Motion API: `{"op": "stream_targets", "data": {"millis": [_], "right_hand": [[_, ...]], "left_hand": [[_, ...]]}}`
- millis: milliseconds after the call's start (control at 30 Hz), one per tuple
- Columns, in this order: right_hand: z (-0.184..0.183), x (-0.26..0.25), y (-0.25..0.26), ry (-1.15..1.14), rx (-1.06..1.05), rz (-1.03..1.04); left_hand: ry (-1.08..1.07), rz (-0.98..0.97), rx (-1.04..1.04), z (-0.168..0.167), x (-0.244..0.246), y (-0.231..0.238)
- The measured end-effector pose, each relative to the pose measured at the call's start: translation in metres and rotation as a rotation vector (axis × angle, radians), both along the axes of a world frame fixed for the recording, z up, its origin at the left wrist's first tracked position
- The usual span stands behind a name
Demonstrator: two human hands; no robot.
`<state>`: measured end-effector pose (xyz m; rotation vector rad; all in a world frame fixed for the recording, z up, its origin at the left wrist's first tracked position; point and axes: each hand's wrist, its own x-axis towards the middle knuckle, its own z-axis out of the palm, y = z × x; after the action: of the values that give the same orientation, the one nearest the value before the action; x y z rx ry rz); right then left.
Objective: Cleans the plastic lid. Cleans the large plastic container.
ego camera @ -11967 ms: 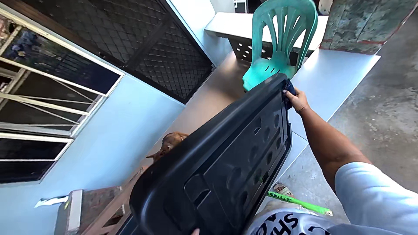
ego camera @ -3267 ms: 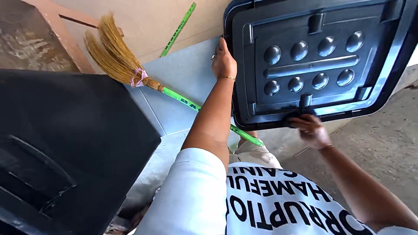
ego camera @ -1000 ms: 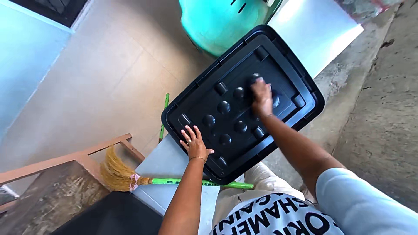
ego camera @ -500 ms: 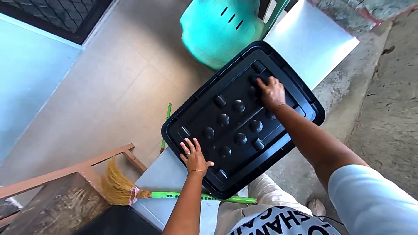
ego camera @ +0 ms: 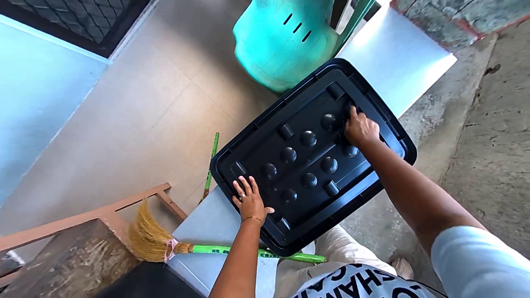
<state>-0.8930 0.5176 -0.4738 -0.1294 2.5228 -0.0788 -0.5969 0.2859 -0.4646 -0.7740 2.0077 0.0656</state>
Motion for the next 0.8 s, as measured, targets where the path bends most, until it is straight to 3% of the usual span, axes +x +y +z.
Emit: {"op": "stream_targets", "data": {"millis": [133, 233, 333, 433, 567, 667, 800], "right_hand": [[0.012, 0.058, 0.074, -0.157, 0.163, -0.018], [0.046, 0.051, 0.100, -0.276, 0.114, -0.009], [0.071, 0.015, 0.093, 0.049, -0.149, 0.023], [0.049, -0.040, 0.049, 0.338, -0.355, 0.135], [-0.026, -0.083, 0.003, 0.261, -0.290, 0.256], [-0.041, -0.056, 0.035, 0.309, -0.326, 0.281], [-0.034, 0.030, 0.125, 0.302, -0.220, 0.186]], "left_hand": [[0.039, 0.022, 0.013, -0.001, 0.001, 0.001], [0.051, 0.021, 0.030, 0.000, 0.001, 0.002], [0.042, 0.010, 0.032, -0.002, 0.000, 0.003], [0.015, -0.006, 0.022, -0.001, 0.000, 0.002], [0.009, -0.019, -0.001, -0.002, -0.002, 0.002], [0.007, -0.021, 0.003, -0.003, -0.001, 0.002], [0.021, -0.036, 0.013, -0.005, 0.000, 0.003]]}}
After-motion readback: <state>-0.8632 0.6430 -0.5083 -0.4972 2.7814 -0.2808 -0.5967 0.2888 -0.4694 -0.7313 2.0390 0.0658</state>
